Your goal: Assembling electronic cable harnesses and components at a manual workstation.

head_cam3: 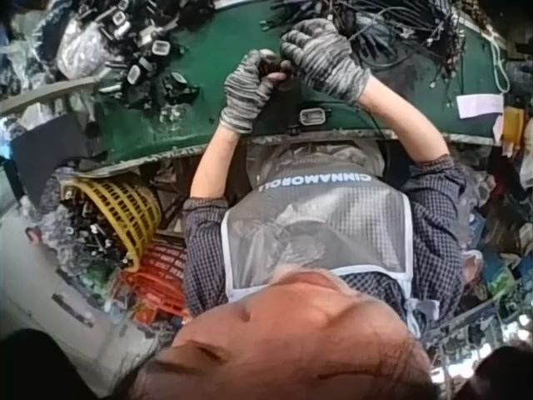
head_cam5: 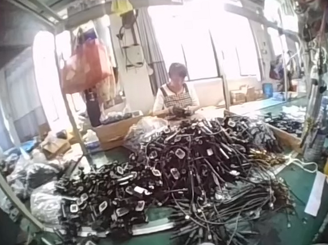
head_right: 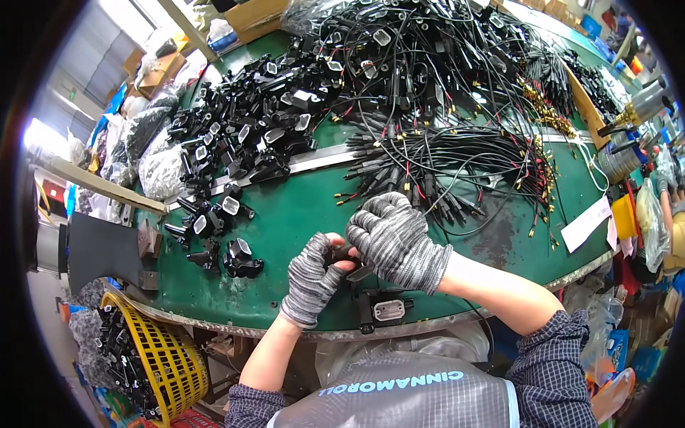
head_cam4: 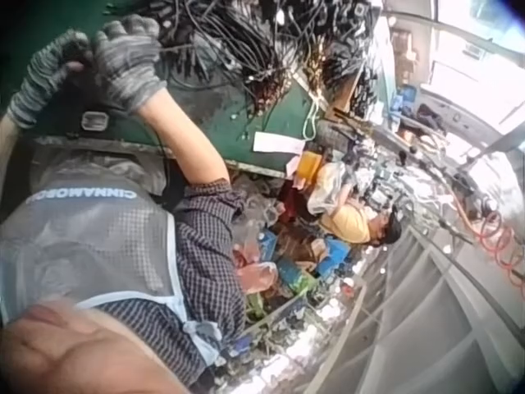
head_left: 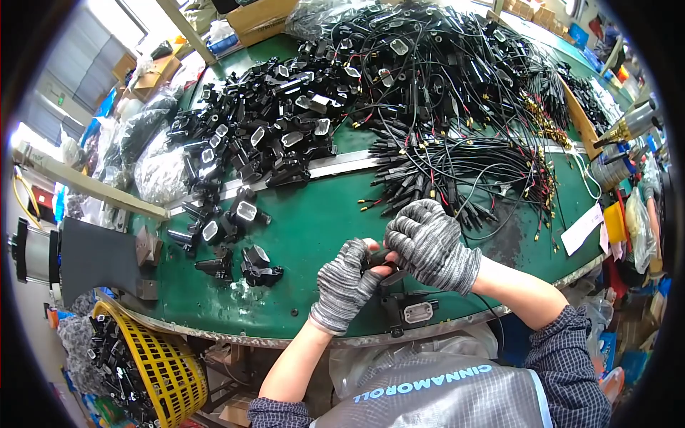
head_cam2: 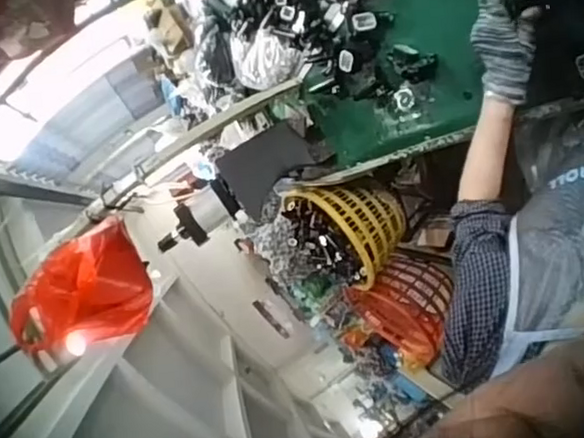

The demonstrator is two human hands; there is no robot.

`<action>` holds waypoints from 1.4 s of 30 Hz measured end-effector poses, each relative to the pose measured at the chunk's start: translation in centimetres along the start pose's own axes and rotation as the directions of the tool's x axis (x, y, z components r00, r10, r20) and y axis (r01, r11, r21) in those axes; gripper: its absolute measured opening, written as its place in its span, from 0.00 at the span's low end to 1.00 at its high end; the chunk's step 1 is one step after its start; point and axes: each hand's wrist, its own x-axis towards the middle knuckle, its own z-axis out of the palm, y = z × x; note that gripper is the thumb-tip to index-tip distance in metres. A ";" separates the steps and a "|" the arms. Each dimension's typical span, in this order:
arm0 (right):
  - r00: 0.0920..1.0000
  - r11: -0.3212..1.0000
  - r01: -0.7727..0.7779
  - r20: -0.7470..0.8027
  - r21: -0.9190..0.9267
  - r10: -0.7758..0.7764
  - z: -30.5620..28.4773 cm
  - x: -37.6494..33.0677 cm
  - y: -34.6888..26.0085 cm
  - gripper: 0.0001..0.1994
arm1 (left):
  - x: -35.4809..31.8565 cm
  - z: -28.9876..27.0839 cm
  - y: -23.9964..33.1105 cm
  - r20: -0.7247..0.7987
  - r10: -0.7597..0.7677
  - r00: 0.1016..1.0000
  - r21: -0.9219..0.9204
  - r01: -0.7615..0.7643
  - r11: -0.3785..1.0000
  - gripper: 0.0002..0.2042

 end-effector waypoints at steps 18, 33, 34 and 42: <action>0.999 1.000 -0.017 0.047 -0.019 0.018 -1.0 0.3 -0.3 0.10 | 0.6 -0.8 0.4 0.067 0.083 0.994 0.167 -0.093 0.982 0.08; 0.988 0.996 -0.090 0.125 -0.008 0.090 -0.7 0.0 -0.2 0.10 | 1.0 -1.2 0.5 0.100 -0.014 0.995 0.096 0.004 0.995 0.09; 0.975 0.992 -0.129 0.180 -0.006 0.128 -1.1 -0.2 -0.2 0.10 | 1.1 -1.0 0.4 0.109 0.021 0.994 0.151 -0.037 0.988 0.09; 0.885 0.973 -0.188 0.407 -0.134 0.227 -9.8 -2.9 0.2 0.08 | 0.9 -3.7 -1.2 0.138 -0.026 0.990 0.310 -0.019 0.950 0.09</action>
